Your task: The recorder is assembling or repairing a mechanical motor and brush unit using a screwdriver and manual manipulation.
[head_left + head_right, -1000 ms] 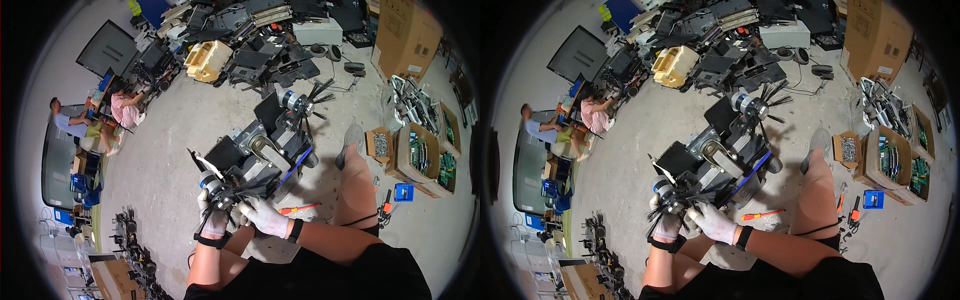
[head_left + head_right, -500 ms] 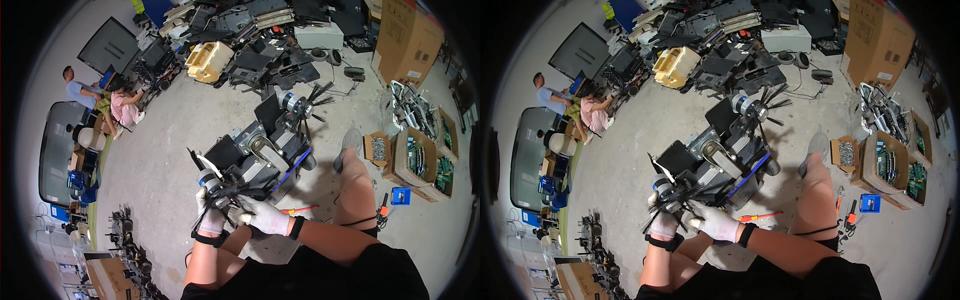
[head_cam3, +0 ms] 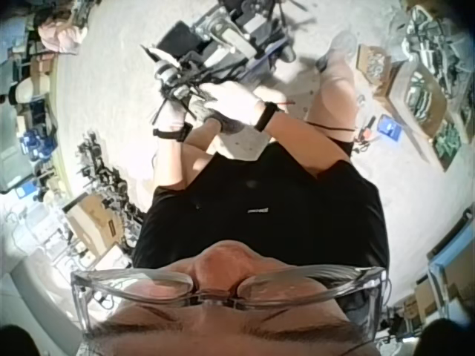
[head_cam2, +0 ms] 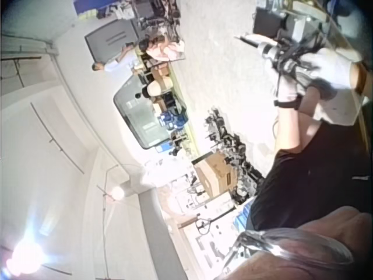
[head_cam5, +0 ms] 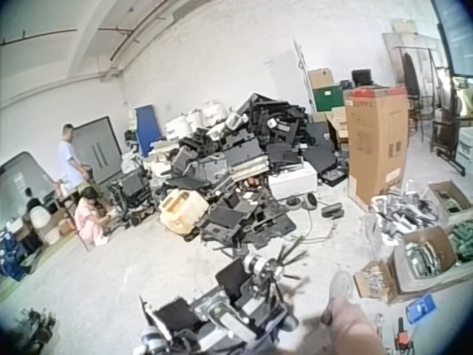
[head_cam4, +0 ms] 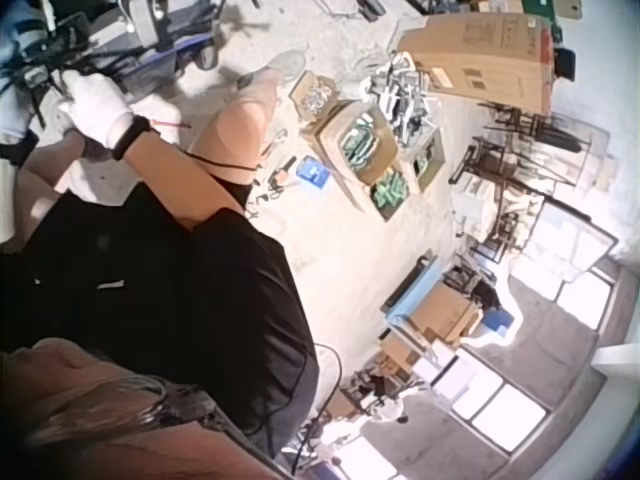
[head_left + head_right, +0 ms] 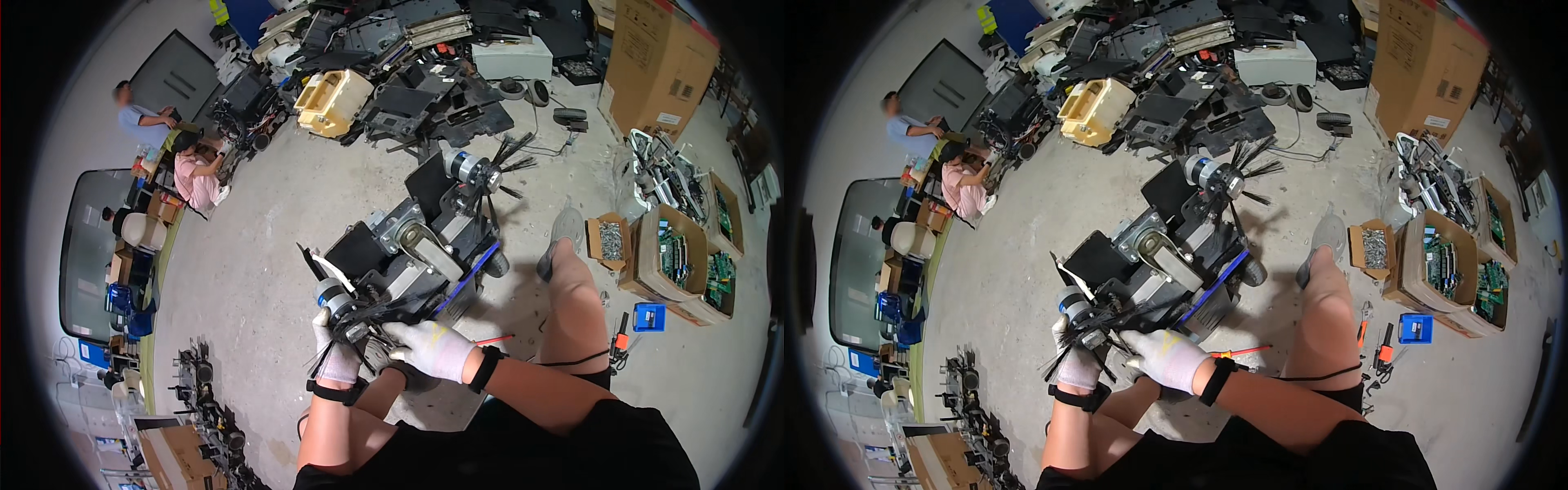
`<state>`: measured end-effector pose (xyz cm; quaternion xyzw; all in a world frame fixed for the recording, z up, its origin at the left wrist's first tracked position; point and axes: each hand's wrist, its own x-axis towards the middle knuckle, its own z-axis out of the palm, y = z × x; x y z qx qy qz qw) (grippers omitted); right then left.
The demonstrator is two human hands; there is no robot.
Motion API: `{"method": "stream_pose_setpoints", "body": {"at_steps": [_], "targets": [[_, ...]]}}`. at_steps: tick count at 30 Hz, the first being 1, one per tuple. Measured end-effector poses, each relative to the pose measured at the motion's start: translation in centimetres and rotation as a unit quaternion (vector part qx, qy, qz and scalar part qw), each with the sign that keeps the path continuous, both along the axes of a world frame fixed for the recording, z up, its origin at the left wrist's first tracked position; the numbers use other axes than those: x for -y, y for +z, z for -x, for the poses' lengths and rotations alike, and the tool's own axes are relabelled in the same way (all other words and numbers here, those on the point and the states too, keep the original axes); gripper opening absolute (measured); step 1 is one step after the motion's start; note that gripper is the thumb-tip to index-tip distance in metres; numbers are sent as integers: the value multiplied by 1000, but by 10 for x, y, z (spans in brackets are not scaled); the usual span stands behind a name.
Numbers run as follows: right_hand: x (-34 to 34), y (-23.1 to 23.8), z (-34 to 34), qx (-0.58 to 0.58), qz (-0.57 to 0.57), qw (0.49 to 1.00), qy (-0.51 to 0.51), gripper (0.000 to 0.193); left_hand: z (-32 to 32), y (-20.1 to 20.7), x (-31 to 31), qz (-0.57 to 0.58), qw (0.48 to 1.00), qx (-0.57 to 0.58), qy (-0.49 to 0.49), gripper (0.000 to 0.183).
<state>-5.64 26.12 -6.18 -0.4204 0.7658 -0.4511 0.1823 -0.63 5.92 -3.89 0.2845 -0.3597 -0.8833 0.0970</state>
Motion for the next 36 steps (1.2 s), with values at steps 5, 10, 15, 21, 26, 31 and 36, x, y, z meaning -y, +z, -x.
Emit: {"method": "stream_pose_setpoints", "body": {"at_steps": [5, 10, 15, 21, 26, 31, 36], "targets": [[0, -18, 3, 36, 63, 997, -7, 32, 1, -4, 2, -11, 1000, -20, 3, 53], [-3, -14, 5, 25, 17, 999, -15, 29, 3, -6, 3, -13, 1000, -22, -5, 53], [-2, 1, 9, -89, -81, 987, -103, 20, 2, -10, 5, -17, 999, -33, 4, 53], [-3, 17, 1, 152, 97, 967, -179, 19, 3, -6, 4, -21, 999, -28, -1, 50], [0, 14, -13, 218, 167, 947, -166, 20, 2, -15, 14, -12, 999, -41, -15, 55], [8, -11, -16, 238, 230, 940, -86, 19, 3, -16, 9, -14, 999, -32, 1, 54], [12, -8, -21, 457, 226, 860, -23, 18, 2, -17, 13, -8, 999, -46, -6, 54]]}}
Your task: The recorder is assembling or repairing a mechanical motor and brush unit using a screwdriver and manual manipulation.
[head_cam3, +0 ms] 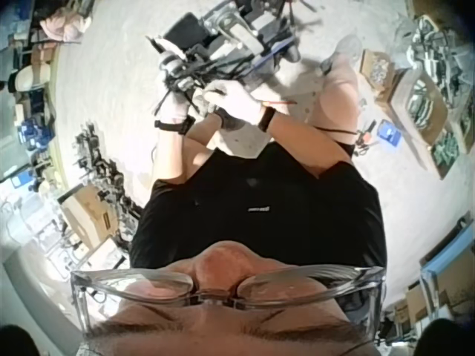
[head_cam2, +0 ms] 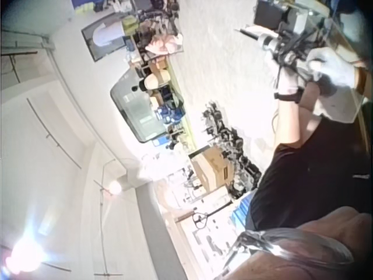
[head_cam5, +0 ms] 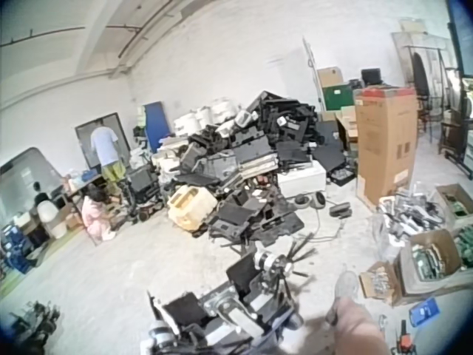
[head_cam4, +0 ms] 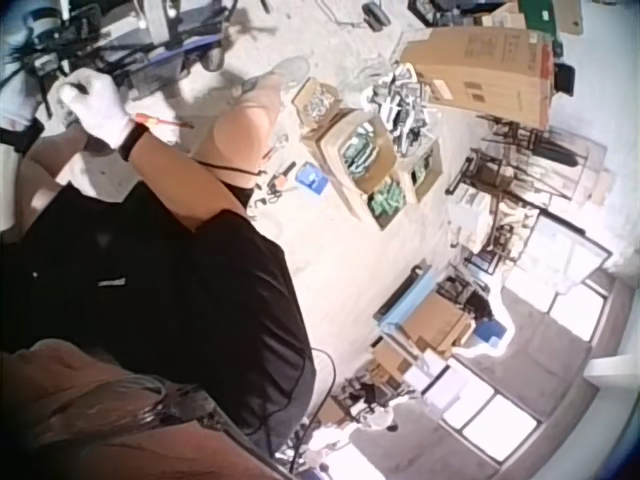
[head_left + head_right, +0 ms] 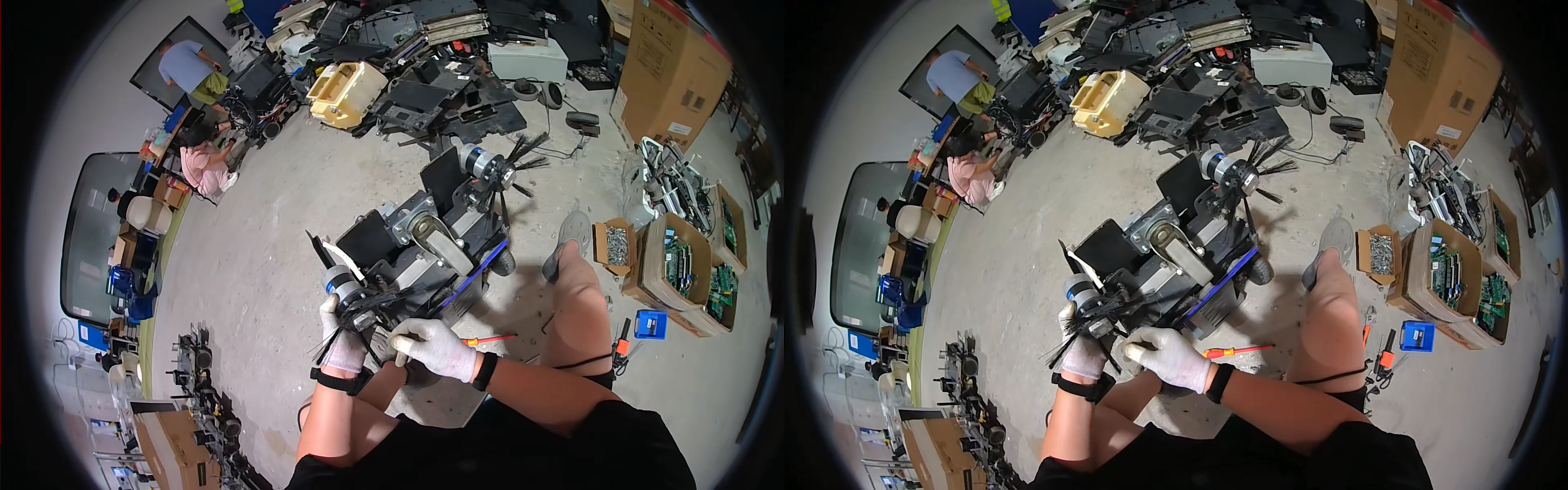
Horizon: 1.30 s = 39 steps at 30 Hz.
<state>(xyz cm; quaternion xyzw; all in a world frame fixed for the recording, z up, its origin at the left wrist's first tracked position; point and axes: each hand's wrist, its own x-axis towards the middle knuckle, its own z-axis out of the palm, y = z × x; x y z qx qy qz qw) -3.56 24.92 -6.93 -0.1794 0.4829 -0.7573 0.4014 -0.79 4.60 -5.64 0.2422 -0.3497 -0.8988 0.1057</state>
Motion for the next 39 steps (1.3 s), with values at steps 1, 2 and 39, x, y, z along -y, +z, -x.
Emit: {"method": "stream_pose_setpoints", "body": {"at_steps": [1, 2, 39], "targets": [[1, -1, 1, -12, -1, 1000, -10, 18, 0, 1, 0, -9, 1000, 8, 0, 54], [-1, 2, 5, 13, -18, 1000, 3, 17, -1, 3, -1, -18, 1000, 17, 1, 54], [-1, -28, 39, -686, -30, 726, -43, 49, -4, -3, 6, 0, 999, 28, -18, 54]]}}
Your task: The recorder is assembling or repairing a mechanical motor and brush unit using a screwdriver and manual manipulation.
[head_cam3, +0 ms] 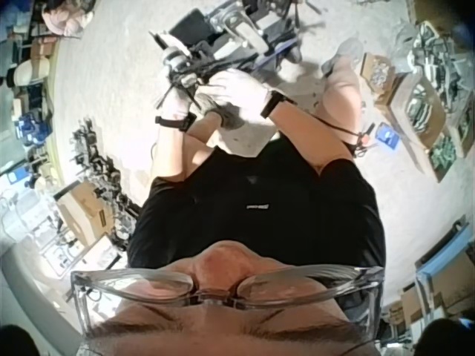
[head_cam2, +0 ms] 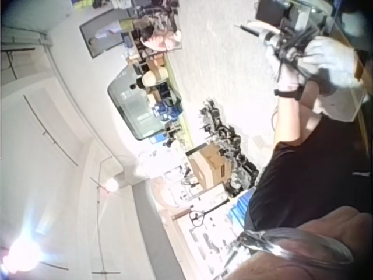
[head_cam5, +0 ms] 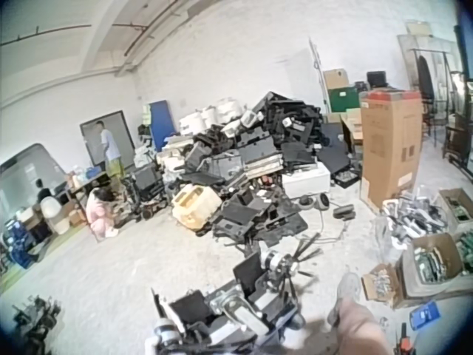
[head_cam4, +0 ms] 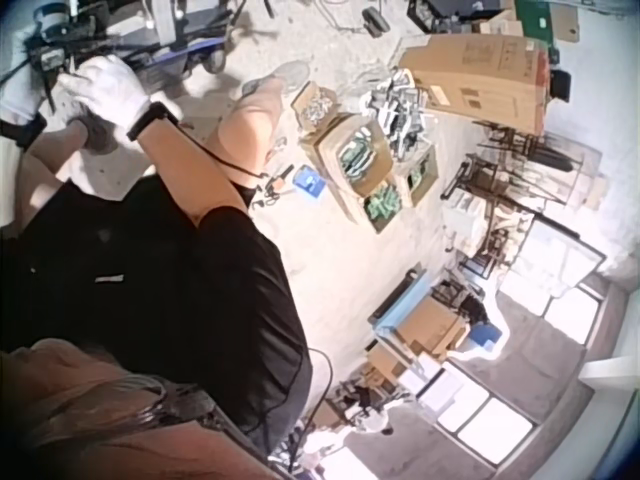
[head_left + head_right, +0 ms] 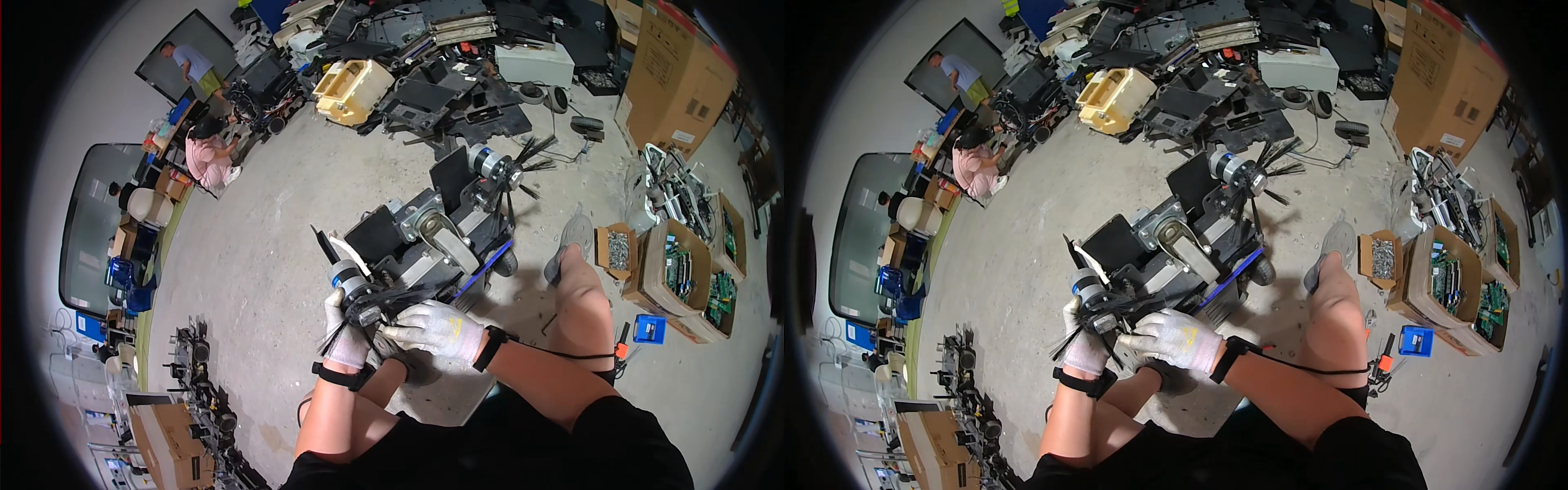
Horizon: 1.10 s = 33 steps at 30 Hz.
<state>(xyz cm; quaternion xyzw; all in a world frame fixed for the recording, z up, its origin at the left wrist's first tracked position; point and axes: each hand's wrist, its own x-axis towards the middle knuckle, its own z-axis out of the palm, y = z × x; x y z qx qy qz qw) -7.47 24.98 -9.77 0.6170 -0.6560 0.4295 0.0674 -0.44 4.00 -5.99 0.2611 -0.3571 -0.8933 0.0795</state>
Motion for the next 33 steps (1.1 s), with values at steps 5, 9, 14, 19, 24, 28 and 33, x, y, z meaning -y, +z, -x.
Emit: {"method": "stream_pose_setpoints", "body": {"at_steps": [5, 9, 14, 19, 24, 28, 33], "targets": [[0, 1, -8, 128, -4, 992, 17, 44, 4, 14, -11, -3, 1000, 3, 5, 54], [-1, 14, -35, 451, 14, 892, -3, 38, 2, 23, -14, -15, 1000, 24, -8, 53], [-7, 29, -29, 532, -61, 839, -97, 34, -1, 22, -13, -5, 999, 47, 10, 50], [-9, 38, -20, 101, -182, 959, -194, 28, -4, 26, -13, -17, 999, 42, -19, 48], [-1, 41, -36, 290, -119, 932, -184, 31, 0, 26, -18, -1, 998, 61, -2, 52], [6, 15, -34, 593, 123, 790, -100, 28, 6, 20, -20, -9, 999, 24, 33, 48], [-15, 33, -20, 92, -55, 983, -146, 26, 1, 22, -15, 18, 1000, -4, 6, 48]]}}
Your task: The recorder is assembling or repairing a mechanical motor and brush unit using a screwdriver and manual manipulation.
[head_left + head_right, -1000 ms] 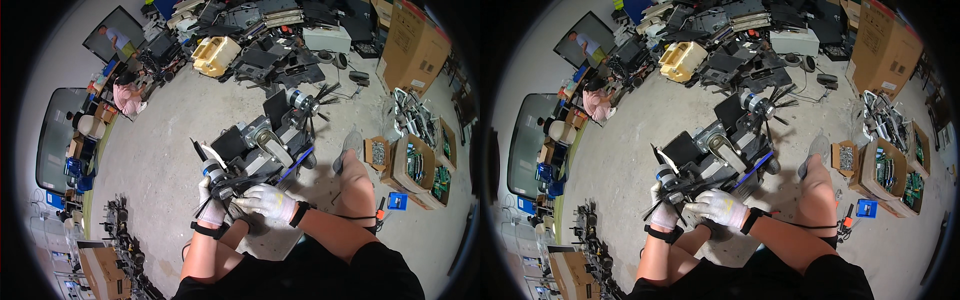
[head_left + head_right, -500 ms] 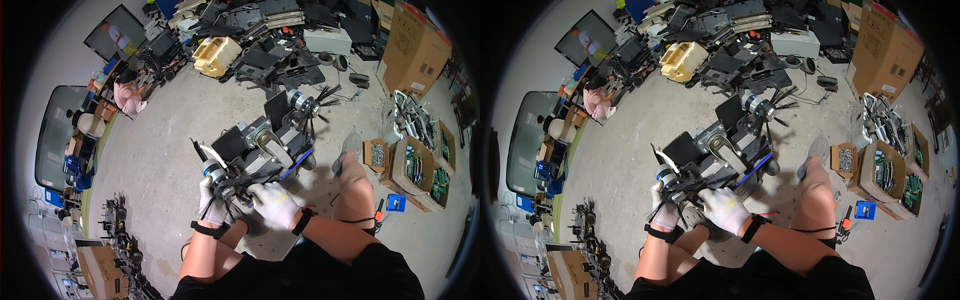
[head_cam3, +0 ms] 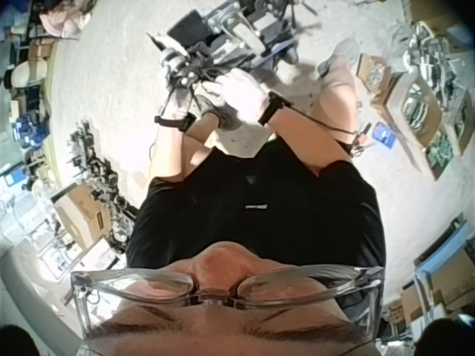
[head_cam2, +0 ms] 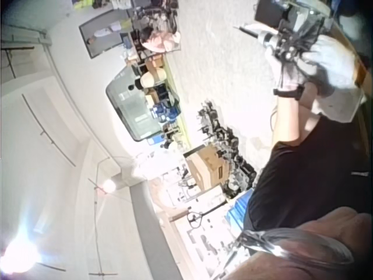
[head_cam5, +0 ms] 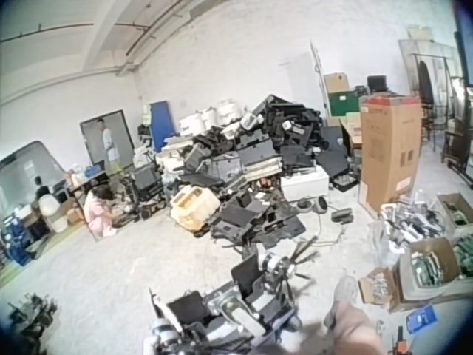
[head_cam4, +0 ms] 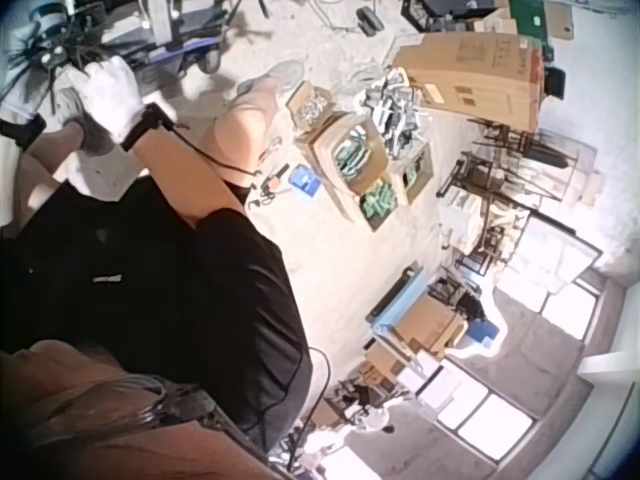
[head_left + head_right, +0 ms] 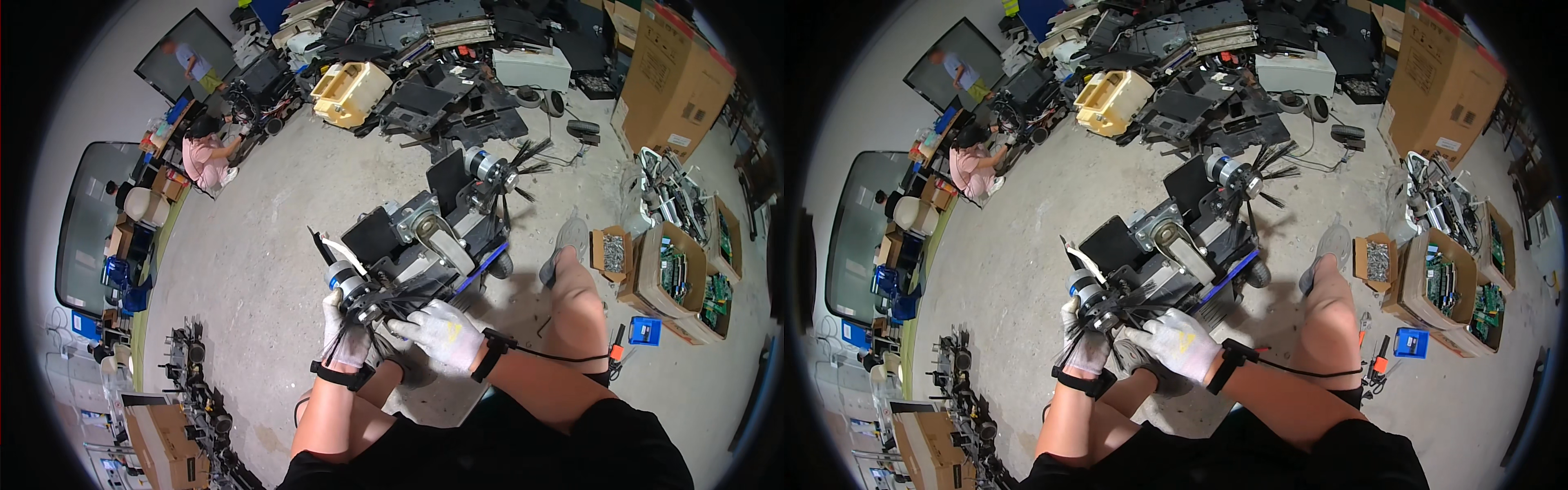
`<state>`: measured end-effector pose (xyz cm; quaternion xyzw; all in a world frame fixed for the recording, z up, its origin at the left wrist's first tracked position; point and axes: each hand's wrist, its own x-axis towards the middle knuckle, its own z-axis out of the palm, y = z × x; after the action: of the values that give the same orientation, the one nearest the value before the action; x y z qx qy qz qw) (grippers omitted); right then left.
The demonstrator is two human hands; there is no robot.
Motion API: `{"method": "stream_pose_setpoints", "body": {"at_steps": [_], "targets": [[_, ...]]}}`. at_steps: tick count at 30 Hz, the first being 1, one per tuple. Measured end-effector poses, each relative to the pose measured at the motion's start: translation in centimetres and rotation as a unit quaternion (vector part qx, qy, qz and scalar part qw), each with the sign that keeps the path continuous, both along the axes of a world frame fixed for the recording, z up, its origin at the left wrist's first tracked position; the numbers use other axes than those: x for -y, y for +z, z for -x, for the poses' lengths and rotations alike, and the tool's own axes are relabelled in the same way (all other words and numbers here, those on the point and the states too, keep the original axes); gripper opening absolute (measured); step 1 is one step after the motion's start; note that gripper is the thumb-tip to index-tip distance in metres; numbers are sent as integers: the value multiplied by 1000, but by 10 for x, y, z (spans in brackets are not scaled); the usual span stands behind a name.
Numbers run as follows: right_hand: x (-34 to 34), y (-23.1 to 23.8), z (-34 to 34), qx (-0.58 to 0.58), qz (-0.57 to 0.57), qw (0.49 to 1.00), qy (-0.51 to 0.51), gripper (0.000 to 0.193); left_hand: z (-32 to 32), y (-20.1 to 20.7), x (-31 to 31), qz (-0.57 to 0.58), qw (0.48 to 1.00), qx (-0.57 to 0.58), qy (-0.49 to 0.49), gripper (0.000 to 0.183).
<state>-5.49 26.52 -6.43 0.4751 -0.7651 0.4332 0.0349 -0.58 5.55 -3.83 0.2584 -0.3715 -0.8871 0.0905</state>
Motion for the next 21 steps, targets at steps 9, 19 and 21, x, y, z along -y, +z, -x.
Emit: {"method": "stream_pose_setpoints", "body": {"at_steps": [9, 19, 21], "targets": [[3, 5, -2, 26, -30, 998, 39, 36, 3, 1, -2, -4, 1000, 7, 6, 48], [8, -17, 19, -87, -9, 989, 116, 46, 2, 5, -5, -5, 1000, -5, -1, 52], [8, -15, 27, -101, -21, 982, 158, 45, 1, 9, -7, -8, 1000, 1, -3, 53]]}}
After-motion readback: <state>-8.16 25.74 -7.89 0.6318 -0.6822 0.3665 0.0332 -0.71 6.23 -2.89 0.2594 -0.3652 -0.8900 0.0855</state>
